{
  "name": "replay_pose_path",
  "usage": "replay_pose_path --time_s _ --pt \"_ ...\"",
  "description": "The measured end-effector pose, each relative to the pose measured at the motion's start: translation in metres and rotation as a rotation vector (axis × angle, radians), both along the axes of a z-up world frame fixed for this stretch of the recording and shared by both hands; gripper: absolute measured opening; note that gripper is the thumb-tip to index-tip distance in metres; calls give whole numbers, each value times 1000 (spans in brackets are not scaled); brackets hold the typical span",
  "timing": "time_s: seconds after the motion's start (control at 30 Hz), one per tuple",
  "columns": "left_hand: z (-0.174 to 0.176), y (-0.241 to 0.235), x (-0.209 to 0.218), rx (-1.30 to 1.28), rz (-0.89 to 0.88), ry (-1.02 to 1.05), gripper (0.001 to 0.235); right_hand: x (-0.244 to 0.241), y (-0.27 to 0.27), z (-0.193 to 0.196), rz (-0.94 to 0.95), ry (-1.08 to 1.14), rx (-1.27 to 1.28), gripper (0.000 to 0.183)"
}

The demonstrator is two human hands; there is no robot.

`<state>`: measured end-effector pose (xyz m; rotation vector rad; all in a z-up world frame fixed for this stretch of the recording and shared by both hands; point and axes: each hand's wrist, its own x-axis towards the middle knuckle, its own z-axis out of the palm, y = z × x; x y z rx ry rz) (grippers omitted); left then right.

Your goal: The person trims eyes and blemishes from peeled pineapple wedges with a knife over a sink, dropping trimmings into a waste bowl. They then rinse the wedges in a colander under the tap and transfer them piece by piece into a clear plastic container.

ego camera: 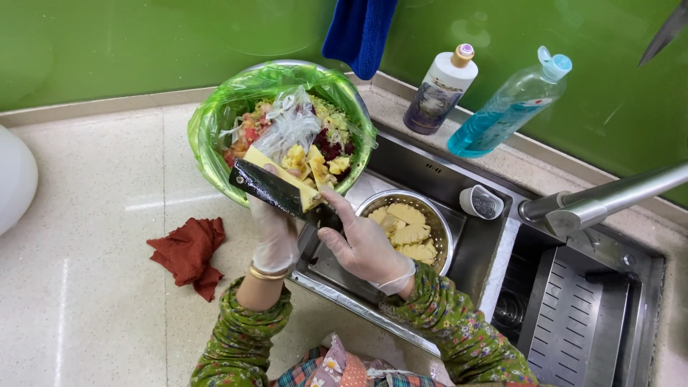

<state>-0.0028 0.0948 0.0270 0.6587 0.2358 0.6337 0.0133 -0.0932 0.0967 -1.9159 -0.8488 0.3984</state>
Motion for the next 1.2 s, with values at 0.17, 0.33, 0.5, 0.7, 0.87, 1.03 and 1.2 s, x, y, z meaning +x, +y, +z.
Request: replay_pose_path --time_s 0.17,0.33,0.5,0.7,0.87,1.03,1.2 --pt "22 36 -4 -160 3 78 42 31 5 -19 161 -271 61 70" --pt "57 41 -22 16 146 86 45 65 11 -24 166 173 221 71" --pt "92 -19 -37 139 -110 330 61 78 6 -33 7 972 196 80" --pt "-2 -90 -29 228 -630 448 67 61 -98 -56 -73 -526 182 51" --pt "-118 -142 9 497 -874 582 68 37 -252 -112 -529 -168 -719 83" --pt "-169 -186 48 827 -965 918 82 17 -344 -155 -634 -106 -914 87" --pt "-190 -215 79 1228 -1151 1061 99 10 -354 -159 -670 -104 -984 90"
